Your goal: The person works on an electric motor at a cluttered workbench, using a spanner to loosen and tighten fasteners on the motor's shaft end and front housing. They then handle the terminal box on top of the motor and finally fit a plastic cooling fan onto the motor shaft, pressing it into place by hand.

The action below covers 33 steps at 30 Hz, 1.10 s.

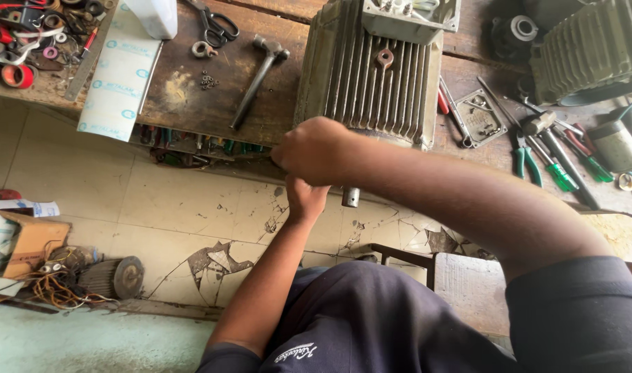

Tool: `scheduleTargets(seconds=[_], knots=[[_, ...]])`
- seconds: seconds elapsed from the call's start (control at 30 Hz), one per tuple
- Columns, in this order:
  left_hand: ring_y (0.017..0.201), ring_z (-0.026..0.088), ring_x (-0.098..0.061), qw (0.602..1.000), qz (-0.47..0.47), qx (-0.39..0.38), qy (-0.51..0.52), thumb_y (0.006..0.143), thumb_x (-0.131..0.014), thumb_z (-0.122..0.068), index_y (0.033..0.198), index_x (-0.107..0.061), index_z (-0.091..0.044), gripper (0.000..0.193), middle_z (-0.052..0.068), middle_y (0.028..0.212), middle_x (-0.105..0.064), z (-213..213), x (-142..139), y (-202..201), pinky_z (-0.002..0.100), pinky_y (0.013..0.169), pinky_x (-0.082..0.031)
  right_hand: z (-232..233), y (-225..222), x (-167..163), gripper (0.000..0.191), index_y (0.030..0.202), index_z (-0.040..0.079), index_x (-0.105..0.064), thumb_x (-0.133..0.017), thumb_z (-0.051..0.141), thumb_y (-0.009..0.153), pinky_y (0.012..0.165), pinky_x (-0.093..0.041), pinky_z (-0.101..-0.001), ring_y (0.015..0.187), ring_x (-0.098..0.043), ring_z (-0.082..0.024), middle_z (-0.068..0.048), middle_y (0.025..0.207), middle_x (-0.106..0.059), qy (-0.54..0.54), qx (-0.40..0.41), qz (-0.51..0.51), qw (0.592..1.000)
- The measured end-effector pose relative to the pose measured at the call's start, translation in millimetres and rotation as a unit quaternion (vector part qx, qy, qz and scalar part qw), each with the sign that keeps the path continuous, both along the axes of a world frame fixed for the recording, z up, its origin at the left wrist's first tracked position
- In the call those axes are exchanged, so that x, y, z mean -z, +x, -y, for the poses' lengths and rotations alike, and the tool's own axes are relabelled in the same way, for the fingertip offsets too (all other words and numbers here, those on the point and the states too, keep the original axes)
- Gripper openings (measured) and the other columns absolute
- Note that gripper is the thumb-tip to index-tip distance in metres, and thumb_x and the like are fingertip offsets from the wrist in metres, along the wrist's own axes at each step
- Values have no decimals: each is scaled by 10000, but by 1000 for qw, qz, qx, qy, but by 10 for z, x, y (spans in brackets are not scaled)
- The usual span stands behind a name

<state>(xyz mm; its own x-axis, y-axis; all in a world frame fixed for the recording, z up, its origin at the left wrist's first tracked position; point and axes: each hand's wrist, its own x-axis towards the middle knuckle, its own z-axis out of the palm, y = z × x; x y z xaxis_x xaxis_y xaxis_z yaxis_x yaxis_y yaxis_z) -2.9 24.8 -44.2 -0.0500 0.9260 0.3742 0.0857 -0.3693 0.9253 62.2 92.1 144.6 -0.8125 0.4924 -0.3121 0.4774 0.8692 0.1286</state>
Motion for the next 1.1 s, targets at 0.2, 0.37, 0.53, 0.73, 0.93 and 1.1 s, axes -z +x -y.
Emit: scheduleTargets(seconds=[0.2, 0.37, 0.53, 0.73, 0.93, 1.1], knots=[[780, 205, -769, 996, 43, 37, -65, 858, -833, -109, 949, -660, -17, 216, 76, 836, -772, 40, -168, 7, 313, 700, -594, -99, 108, -38, 197, 1044, 79, -659, -597, 258, 990, 558, -602, -343, 727, -747, -206, -71, 812, -740, -28, 43, 49, 997], [803, 235, -775, 997, -63, 37, 0, 876, -806, -95, 976, -678, -18, 180, 108, 867, -768, -39, -189, -123, 331, 695, -585, 76, 255, -163, 214, 1051, 82, -663, -572, 273, 1022, 517, -587, -321, 633, -737, -180, -64, 761, -710, -15, 39, -64, 997], [810, 236, -790, 995, -89, 55, -2, 889, -813, -104, 972, -682, -40, 168, 100, 871, -776, -142, -156, -214, 337, 708, -604, 141, 289, -143, 207, 1065, 82, -654, -588, 265, 996, 448, -562, -306, 591, -711, -160, -46, 670, -677, -7, 59, -56, 997], [874, 251, -784, 992, -120, 26, 8, 839, -803, -66, 1049, -680, -32, 245, 126, 932, -771, -131, -206, -212, 350, 752, -606, 215, 371, -203, 196, 1087, 80, -654, -563, 240, 1020, 405, -512, -288, 516, -654, -135, -19, 642, -657, 20, 93, -83, 992], [972, 239, -774, 990, -131, 40, 23, 860, -862, -130, 1092, -674, -52, 309, 100, 1034, -772, -114, -359, -172, 349, 865, -635, 355, 586, -358, 253, 1168, 106, -616, -438, 272, 1101, 348, -478, -277, 431, -573, -116, -64, 689, -638, -45, 185, -96, 977], [866, 189, -788, 993, -92, 63, -27, 829, -872, -134, 988, -674, -40, 270, 100, 931, -780, -108, -414, -191, 322, 761, -642, 570, 863, -203, 192, 1128, 108, -617, -465, 204, 1060, 338, -435, -323, 402, -531, -156, -59, 723, -626, -38, 234, -165, 957]])
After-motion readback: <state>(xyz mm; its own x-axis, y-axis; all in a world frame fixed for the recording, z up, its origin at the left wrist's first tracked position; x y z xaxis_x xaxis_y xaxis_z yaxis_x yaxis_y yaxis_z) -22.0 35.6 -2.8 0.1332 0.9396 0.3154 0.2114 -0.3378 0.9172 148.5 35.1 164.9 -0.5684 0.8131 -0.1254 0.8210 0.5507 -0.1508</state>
